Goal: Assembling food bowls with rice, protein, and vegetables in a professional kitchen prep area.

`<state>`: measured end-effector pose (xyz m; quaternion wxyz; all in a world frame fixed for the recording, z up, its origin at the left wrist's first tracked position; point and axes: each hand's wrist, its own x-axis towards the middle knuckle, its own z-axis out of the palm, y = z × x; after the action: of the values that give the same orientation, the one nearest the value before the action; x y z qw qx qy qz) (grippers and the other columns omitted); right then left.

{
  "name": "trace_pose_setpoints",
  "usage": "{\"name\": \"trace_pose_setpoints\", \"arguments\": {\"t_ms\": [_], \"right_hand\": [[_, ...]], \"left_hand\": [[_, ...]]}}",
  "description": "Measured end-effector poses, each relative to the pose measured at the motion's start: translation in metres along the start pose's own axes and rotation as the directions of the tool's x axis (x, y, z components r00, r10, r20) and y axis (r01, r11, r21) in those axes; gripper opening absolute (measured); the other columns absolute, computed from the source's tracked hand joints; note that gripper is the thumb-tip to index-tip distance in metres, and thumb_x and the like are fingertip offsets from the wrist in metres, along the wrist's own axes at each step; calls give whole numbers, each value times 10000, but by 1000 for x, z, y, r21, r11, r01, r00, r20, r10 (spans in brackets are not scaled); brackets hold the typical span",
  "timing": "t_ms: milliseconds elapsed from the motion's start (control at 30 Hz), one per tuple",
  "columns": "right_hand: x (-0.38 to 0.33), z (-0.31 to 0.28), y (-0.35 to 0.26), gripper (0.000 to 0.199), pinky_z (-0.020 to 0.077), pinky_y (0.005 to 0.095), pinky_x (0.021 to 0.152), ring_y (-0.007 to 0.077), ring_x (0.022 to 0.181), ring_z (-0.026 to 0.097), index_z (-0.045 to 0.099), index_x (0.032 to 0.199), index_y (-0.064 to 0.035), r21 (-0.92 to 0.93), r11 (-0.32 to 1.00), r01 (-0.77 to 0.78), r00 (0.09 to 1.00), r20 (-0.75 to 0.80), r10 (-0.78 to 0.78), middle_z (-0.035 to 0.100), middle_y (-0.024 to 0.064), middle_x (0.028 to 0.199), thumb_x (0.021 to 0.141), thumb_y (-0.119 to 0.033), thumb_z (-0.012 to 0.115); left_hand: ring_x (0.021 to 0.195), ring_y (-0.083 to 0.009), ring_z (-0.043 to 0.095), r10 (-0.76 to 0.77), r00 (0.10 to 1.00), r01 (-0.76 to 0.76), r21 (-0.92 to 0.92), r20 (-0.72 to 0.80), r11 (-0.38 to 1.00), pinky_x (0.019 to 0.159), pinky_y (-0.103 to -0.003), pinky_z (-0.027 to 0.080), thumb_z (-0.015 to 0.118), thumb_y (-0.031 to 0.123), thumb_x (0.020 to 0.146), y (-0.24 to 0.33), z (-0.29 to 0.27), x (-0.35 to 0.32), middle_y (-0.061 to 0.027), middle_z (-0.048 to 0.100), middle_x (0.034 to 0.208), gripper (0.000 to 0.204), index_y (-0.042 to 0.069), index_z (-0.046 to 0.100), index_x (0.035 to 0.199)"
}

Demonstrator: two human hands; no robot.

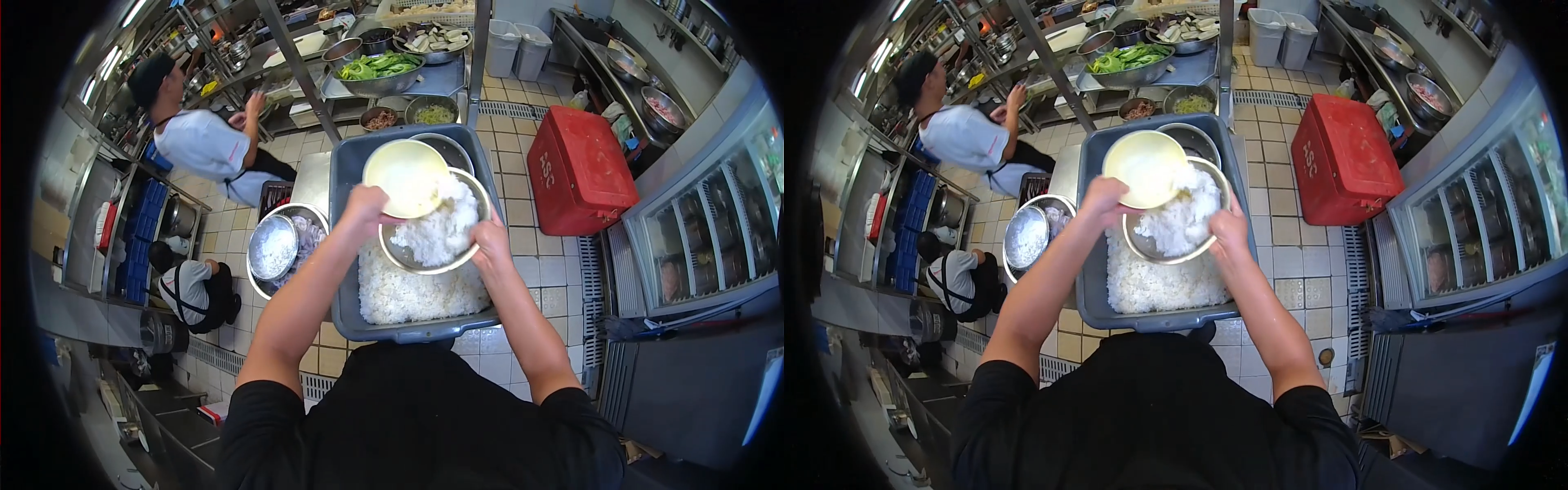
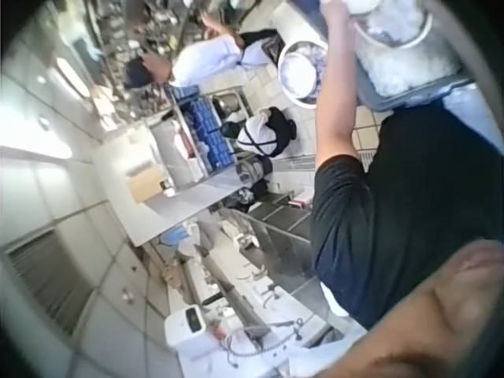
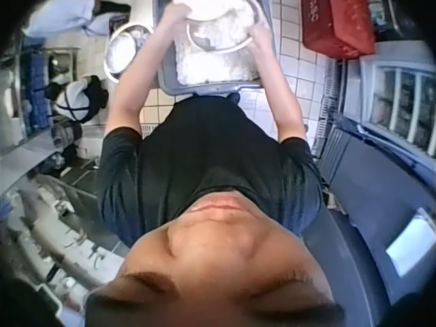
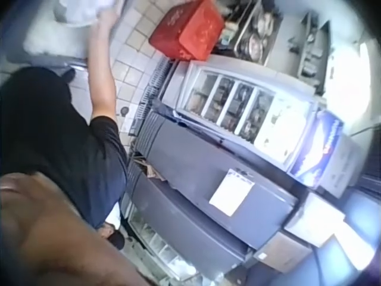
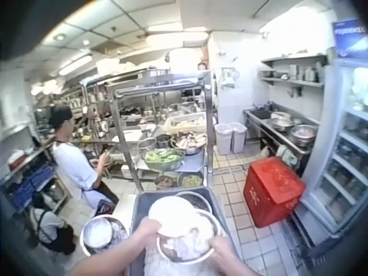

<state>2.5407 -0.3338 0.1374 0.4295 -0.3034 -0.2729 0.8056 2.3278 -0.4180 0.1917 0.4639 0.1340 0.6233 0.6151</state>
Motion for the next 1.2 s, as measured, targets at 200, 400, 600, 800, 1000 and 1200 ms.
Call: {"name": "trace_pose_setpoints", "arguments": {"t_ms": [200,400,600,800,1000,1200], "right_hand": [[-53,-37,-70,885,553,386,873,316,1071,620,423,1403,-17,21,993,-115,993,-8,116,591,172,1202,552,218,363],[-72,-48,-77,866,538,420,904,324,1099,599,433,1388,-26,49,993,-111,992,-49,113,575,175,1221,553,195,368],[-80,-25,-37,895,520,459,958,367,1204,548,432,1403,-65,167,967,-190,976,-75,205,539,184,1310,542,176,379],[-83,33,43,674,470,384,956,333,1178,542,435,1391,-10,-394,895,207,951,-135,-279,559,159,1277,726,75,506],[-54,140,44,494,456,427,936,350,1109,558,533,1235,-7,-945,-3,328,827,289,-482,557,209,1182,873,-314,670],[-61,185,81,454,466,538,860,409,1040,574,603,1156,-71,-851,-499,165,885,351,-307,572,218,1132,880,-430,634]], "left_hand": [[1075,-319,639,557,820,-489,344,-131,801,920,-398,521,450,-45,835,50,-52,-23,-204,627,1131,438,-81,474,1271],[1322,-398,409,572,774,-483,838,272,255,1110,-412,340,682,299,874,-11,-52,-39,-258,440,1383,682,-60,390,1375],[1044,-248,614,-33,957,12,73,287,997,809,-401,577,682,215,872,-33,-51,-95,-130,570,1223,414,-5,532,1189],[592,-196,653,-34,986,55,-127,161,990,496,-325,569,529,-57,751,-26,-92,-90,-80,659,793,222,-3,619,947],[579,-186,632,24,982,-6,-95,188,995,474,-317,538,541,-61,744,-47,-128,-64,-66,636,768,220,23,613,933],[514,-175,578,40,971,-3,-154,237,988,443,-330,514,542,-44,736,-45,-117,-65,-50,586,689,136,26,585,844]]}}
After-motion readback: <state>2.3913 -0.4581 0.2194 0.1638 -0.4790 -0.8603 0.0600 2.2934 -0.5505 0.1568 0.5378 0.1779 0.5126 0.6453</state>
